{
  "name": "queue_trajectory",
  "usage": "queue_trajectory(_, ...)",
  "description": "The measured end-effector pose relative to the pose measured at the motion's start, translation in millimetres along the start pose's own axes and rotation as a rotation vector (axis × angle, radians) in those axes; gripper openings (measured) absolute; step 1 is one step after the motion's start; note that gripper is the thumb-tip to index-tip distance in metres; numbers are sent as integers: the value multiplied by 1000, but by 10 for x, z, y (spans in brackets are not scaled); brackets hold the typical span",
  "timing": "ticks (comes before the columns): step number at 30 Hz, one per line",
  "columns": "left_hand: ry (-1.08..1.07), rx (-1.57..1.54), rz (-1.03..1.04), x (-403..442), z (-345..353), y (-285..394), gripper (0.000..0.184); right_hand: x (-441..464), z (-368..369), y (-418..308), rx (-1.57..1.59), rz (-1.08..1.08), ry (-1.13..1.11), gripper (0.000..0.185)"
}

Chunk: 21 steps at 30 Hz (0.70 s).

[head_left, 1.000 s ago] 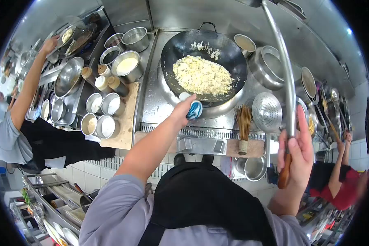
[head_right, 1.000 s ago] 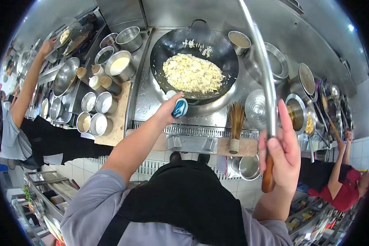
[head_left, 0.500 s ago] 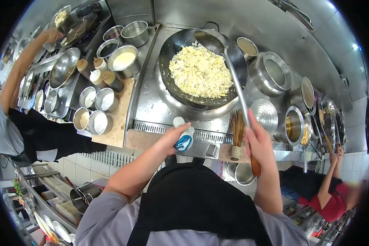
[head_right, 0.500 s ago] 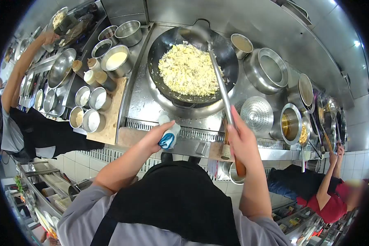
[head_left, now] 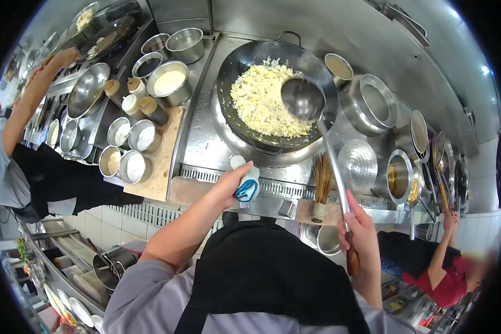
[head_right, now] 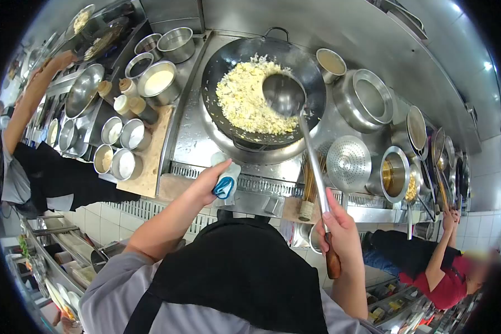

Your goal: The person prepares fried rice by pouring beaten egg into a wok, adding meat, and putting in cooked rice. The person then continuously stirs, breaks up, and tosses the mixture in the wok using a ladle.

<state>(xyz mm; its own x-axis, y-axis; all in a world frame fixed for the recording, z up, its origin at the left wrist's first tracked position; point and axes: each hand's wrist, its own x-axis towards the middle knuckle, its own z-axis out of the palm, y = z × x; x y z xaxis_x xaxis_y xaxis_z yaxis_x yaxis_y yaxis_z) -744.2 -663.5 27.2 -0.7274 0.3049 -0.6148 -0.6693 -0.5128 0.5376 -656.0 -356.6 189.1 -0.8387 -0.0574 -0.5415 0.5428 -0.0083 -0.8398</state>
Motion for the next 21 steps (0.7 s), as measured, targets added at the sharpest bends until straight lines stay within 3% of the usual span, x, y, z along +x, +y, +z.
queue_trajectory(3, -36, -99, 26, 204, 11, -53, 39, 521, 122, 172, 182, 155, 5, 55)
queue_trajectory(4, -13, -37, -26, 249, 73, -18, 48, 751, 190, 263, -194, 28, 74, 54)
queue_trajectory(5, -14, -45, -7, 253, 184, 79, 48, 908, 186, 253, -206, 14, 64, 54)
queue_trajectory(7, 27, 121, 6, 202, 339, 191, 54, 1061, 232, 271, -995, -597, 162, 54)
queue_trajectory(8, -1, 145, 0, 280, 334, 222, 56, 856, 439, -37, -590, -241, 68, 53)
queue_trajectory(9, 1, 145, 5, 348, 345, 238, 56, 890, 433, -68, -590, -246, 65, 53)
queue_trajectory(11, 60, 167, -15, 429, 392, 272, 56, 954, 421, -98, -69, -138, -182, 54)
queue_trajectory(12, 44, 163, -22, 481, 387, 255, 53, 1112, 432, -34, 149, 19, -243, 55)
queue_trajectory(15, 108, 189, -36, 510, 414, 241, 49, 1562, 554, 188, -78, 14, -81, 55)
queue_trajectory(16, 132, 219, -28, 476, 416, 259, 46, 1538, 608, 167, -410, -123, 23, 54)
queue_trajectory(19, 100, 175, -20, 518, 327, 216, 45, 1254, 543, -41, -408, -239, 25, 55)
queue_trajectory(20, 82, 170, -14, 531, 305, 207, 45, 1186, 506, -124, -189, -141, -43, 53)
queue_trajectory(21, 83, 173, -17, 543, 285, 192, 45, 1212, 500, -108, -185, -139, -42, 53)
